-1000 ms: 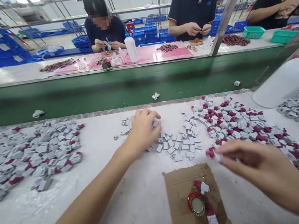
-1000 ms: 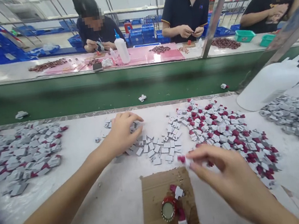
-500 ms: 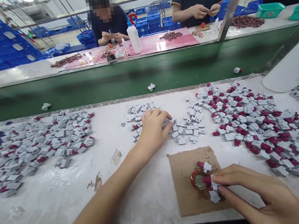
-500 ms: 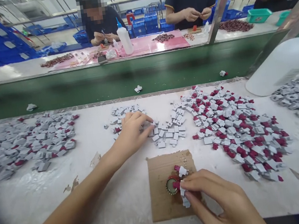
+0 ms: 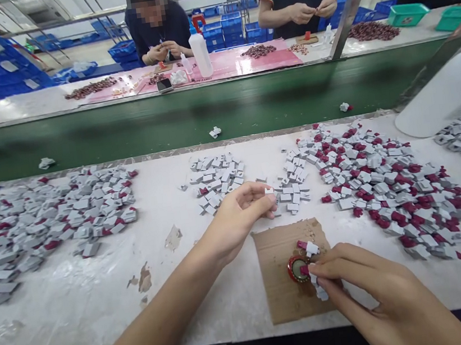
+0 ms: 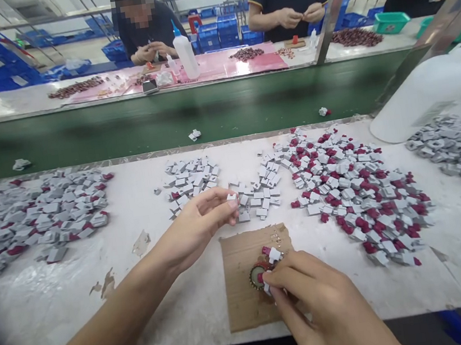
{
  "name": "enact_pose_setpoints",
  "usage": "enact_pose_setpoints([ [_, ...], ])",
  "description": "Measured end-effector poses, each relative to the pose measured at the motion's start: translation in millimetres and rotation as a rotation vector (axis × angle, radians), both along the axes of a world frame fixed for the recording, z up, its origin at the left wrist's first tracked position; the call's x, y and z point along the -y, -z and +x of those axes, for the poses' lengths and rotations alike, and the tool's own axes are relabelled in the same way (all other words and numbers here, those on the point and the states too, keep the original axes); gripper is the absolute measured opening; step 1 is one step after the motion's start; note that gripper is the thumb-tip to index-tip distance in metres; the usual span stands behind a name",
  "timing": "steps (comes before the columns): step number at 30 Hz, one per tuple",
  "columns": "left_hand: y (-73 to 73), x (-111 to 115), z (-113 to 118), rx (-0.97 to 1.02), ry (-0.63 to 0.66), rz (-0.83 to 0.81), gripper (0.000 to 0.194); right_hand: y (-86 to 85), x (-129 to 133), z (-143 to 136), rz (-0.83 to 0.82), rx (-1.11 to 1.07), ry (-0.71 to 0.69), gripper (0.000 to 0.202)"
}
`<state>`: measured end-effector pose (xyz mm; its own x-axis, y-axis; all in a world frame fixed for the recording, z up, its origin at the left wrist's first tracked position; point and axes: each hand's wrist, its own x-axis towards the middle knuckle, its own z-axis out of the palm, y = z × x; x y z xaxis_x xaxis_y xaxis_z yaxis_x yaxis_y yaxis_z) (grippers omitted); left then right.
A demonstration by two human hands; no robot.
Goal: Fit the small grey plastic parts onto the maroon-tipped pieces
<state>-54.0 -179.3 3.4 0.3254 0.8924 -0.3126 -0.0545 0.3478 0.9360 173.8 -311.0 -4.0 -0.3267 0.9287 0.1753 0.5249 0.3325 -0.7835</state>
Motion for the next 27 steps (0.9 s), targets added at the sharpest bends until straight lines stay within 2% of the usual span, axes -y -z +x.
enact_pose_setpoints([
  [3, 3.8, 2, 0, -0.041, 0.009, 0.029, 0.024, -2.9, -2, -3, 0.004, -0.023, -0.011, 0.022],
  [9, 10.3, 3, 0, 0.002, -0.048, -0.003, 0.018, -4.1, -4, -7, -0.006, -0.059, 0.036, 0.023],
  [12, 10.0, 4, -1, -0.056, -0.064, 0.009, 0.021, -2.6, -8, -4, -0.047, -0.148, 0.109, 0.019],
  [15, 5.4, 5, 1, -0.056, -0.027, 0.056, 0.021, 3.0, -19, 2, -0.156, -0.319, 0.274, 0.01],
  [18, -2.2, 8, 8, -0.034, 0.056, 0.118, 0.024, 11.4, -36, 6, -0.287, -0.639, 0.412, 0.013],
  [21, -7.8, 11, 18, 0.031, 0.102, 0.118, 0.028, 17.2, -51, 4, -0.333, -0.948, 0.458, 0.017],
  [23, -8.7, 12, 23, 0.068, 0.106, 0.096, 0.03, 18.5, -57, 2, -0.347, -1.032, 0.45, 0.016],
  [27, -6.1, 12, 30, 0.103, 0.121, 0.057, 0.03, 20.0, -59, -2, -0.346, -1.028, 0.443, 0.016],
])
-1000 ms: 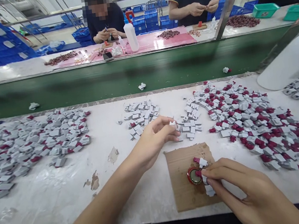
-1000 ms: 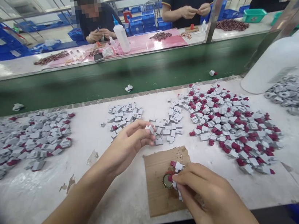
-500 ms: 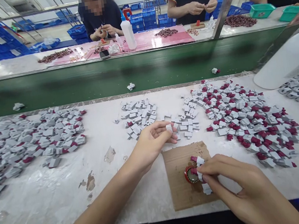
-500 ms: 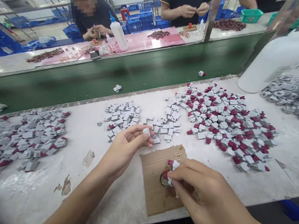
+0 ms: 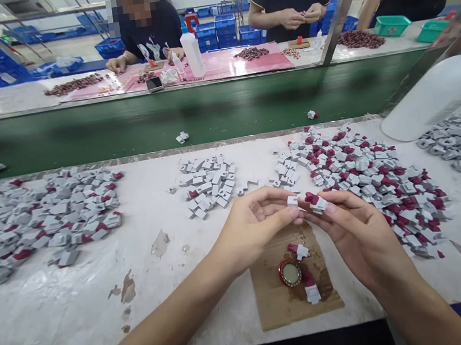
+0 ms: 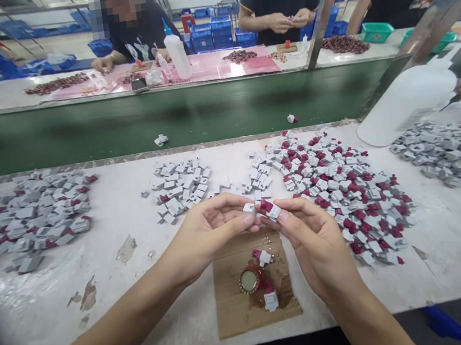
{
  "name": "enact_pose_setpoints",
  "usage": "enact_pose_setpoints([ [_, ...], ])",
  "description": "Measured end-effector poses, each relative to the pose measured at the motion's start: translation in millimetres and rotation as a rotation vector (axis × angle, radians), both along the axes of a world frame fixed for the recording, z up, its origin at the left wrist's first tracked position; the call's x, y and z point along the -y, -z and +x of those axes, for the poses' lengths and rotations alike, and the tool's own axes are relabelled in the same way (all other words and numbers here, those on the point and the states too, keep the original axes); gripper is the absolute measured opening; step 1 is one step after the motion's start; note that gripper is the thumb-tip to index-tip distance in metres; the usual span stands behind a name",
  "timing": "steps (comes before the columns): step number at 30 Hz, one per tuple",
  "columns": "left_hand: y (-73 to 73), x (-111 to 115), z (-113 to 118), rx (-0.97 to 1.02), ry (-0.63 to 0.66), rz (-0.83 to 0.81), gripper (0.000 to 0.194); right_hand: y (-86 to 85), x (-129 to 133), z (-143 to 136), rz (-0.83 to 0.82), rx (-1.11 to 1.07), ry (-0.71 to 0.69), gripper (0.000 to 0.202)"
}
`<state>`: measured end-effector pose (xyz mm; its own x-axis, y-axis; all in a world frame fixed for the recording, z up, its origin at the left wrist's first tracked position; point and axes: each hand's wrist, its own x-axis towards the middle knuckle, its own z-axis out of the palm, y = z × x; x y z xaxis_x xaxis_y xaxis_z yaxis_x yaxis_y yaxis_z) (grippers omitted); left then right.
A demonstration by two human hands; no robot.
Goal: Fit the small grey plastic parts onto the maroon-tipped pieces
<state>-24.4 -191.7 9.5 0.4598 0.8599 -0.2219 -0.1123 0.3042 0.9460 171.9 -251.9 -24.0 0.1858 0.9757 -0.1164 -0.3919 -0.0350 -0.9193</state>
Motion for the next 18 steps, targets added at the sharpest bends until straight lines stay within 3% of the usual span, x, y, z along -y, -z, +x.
enact_pose_setpoints([
  [12, 7.0, -2.5, 2.2, 0.047, 0.014, -0.049, 0.021, 5.0, 0.2, 0.2, -0.003, 0.099, 0.027, 0.024],
  [18, 6.9, -0.7, 3.4, 0.019, 0.027, -0.024, 0.014, 0.1, -1.8, 3.0, 0.041, 0.251, -0.049, 0.014],
])
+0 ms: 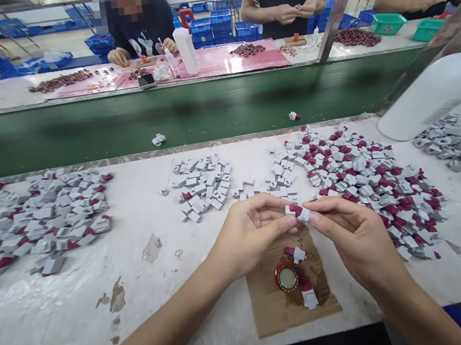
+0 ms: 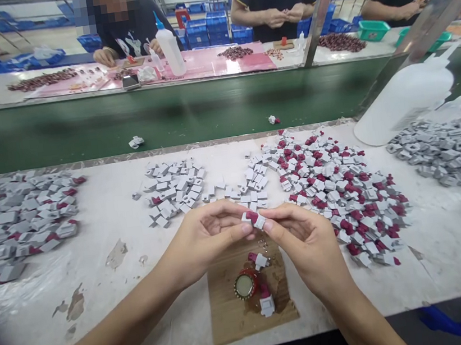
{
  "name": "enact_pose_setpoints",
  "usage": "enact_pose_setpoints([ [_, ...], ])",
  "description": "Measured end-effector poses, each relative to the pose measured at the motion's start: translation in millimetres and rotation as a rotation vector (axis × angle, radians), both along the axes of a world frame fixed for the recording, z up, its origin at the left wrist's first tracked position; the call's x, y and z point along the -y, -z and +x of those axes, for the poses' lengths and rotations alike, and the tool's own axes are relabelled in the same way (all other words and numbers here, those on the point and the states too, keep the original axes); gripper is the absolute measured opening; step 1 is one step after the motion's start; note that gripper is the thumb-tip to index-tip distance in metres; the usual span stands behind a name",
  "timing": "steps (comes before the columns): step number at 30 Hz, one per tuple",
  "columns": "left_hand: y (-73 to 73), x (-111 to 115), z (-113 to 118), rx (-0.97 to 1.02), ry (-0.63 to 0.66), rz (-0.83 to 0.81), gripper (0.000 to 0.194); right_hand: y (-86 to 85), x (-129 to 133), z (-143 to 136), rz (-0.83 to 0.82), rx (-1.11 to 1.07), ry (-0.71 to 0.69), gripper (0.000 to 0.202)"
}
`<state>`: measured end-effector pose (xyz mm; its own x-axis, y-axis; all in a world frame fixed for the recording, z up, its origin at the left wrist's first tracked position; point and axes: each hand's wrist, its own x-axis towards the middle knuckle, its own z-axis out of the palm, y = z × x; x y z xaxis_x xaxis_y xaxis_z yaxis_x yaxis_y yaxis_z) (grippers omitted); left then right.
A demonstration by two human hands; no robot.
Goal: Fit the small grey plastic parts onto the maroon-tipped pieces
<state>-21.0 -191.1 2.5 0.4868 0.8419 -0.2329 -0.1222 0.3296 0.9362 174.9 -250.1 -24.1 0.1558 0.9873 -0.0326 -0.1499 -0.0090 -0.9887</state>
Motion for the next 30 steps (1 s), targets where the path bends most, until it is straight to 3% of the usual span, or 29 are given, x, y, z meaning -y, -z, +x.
enact_pose_setpoints([
  [4, -2.5, -6, -2, -0.039, -0.003, 0.056, 0.02, -7.9, -11, 5, 0.058, 0.095, -0.049, 0.017],
  [8, -8.2, -40, -8, -0.208, 0.099, 0.194, 0.026, -24.9, -47, 13, 0.027, 0.283, -0.21, 0.02],
  [10, -12.1, -69, -8, -0.391, 0.1, 0.356, 0.023, -35.6, -81, 20, 0.005, 0.519, -0.242, 0.022],
  [13, -15.8, -123, -3, -0.692, -0.147, 0.548, 0.009, -46.2, -152, 29, 0.001, 0.858, -0.035, 0.026],
  [16, -13.0, -177, 10, -0.855, -0.352, 0.507, 0.005, -42.5, -225, 31, -0.032, 0.923, 0.04, 0.029],
  [19, -3.2, -220, 20, -0.935, -0.403, 0.45, 0.006, -29.1, -278, 25, -0.082, 0.895, 0.007, 0.032],
  [21, 4.7, -238, 23, -0.982, -0.405, 0.408, 0.01, -21.6, -297, 19, -0.098, 0.822, -0.02, 0.036],
  [25, 11.0, -246, 18, -1.009, -0.388, 0.392, 0.012, -20.7, -295, 10, -0.094, 0.569, -0.053, 0.031],
  [27, 7.1, -233, 14, -0.987, -0.404, 0.453, 0.023, -25.2, -276, 10, -0.072, 0.395, -0.079, 0.024],
  [30, -1.7, -194, 12, -0.838, -0.344, 0.6, 0.039, -31.6, -232, 11, -0.034, 0.135, -0.122, 0.026],
])
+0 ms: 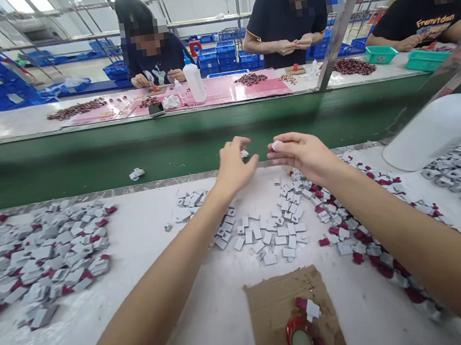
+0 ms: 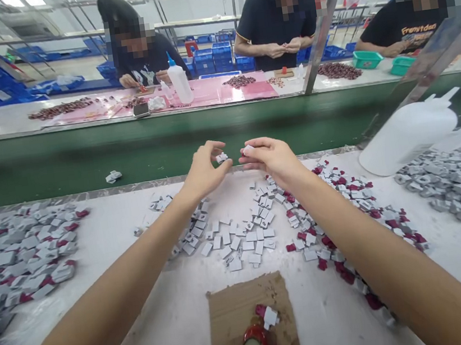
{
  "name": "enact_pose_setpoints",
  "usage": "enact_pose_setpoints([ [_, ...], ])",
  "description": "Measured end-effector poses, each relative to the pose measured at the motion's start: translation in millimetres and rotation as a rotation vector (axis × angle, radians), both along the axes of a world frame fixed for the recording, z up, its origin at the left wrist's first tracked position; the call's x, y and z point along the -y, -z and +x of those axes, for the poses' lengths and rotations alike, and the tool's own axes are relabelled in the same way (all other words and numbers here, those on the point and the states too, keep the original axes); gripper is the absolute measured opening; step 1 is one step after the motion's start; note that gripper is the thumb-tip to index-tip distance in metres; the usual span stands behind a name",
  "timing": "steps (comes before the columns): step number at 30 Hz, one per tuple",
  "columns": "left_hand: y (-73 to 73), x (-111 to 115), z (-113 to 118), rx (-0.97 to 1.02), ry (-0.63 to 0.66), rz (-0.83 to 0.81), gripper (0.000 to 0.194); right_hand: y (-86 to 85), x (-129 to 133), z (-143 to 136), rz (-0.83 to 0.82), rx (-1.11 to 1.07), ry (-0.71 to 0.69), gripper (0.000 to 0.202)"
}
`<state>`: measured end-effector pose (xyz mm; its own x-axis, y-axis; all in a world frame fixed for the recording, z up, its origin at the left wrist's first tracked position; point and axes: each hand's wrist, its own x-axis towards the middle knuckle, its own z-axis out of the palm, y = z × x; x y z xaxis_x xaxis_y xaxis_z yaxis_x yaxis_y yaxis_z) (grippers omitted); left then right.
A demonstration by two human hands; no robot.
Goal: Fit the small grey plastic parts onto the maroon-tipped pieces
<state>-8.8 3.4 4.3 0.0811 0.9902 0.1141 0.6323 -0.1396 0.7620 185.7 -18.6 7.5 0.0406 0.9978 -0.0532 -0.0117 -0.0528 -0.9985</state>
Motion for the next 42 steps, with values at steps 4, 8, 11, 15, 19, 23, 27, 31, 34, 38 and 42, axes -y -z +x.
enact_pose_setpoints([
  [4, -4.4, 61, 3, 0.41, 0.411, 0.131, 0.026, -2.9, 62, -2, -0.004, -0.218, -0.016, 0.041],
  [8, -3.6, 109, -1, 0.548, 0.454, 0.144, 0.013, -2.9, 114, -3, -0.025, -0.286, -0.032, 0.036],
  [11, -4.3, 142, -14, 0.463, 0.48, 0.13, 0.012, -1.2, 154, 1, -0.013, -0.124, -0.06, 0.031],
  [15, -5.4, 189, -32, 0.387, 0.534, 0.074, 0.012, 2.0, 208, 6, 0.027, 0.082, -0.143, 0.019],
  [19, -6.9, 226, -42, 0.415, 0.552, -0.096, 0.013, 2.0, 247, 5, 0.191, 0.327, -0.203, 0.012],
  [23, -0.5, 232, -54, 0.23, 0.519, -0.014, 0.02, 7.1, 266, 8, 0.196, 0.406, -0.151, 0.01],
  [27, 20.2, 213, -69, -0.241, 0.171, 0.153, 0.018, 16.0, 276, 12, 0.195, 0.442, -0.162, 0.006],
  [31, 39.4, 198, -73, -0.517, 0.074, 0.209, 0.008, 19.9, 286, 7, 0.206, 0.461, -0.224, 0.01],
  [34, 42.8, 193, -69, -0.549, 0.057, 0.216, 0.011, 20.1, 291, 4, 0.22, 0.486, -0.234, 0.01],
  [38, 37.7, 189, -65, -0.513, 0.06, 0.167, 0.016, 20.4, 293, 2, 0.201, 0.502, -0.266, 0.01],
  [42, 32.9, 191, -66, -0.398, 0.099, 0.099, 0.009, 19.6, 291, -2, 0.174, 0.502, -0.286, 0.01],
])
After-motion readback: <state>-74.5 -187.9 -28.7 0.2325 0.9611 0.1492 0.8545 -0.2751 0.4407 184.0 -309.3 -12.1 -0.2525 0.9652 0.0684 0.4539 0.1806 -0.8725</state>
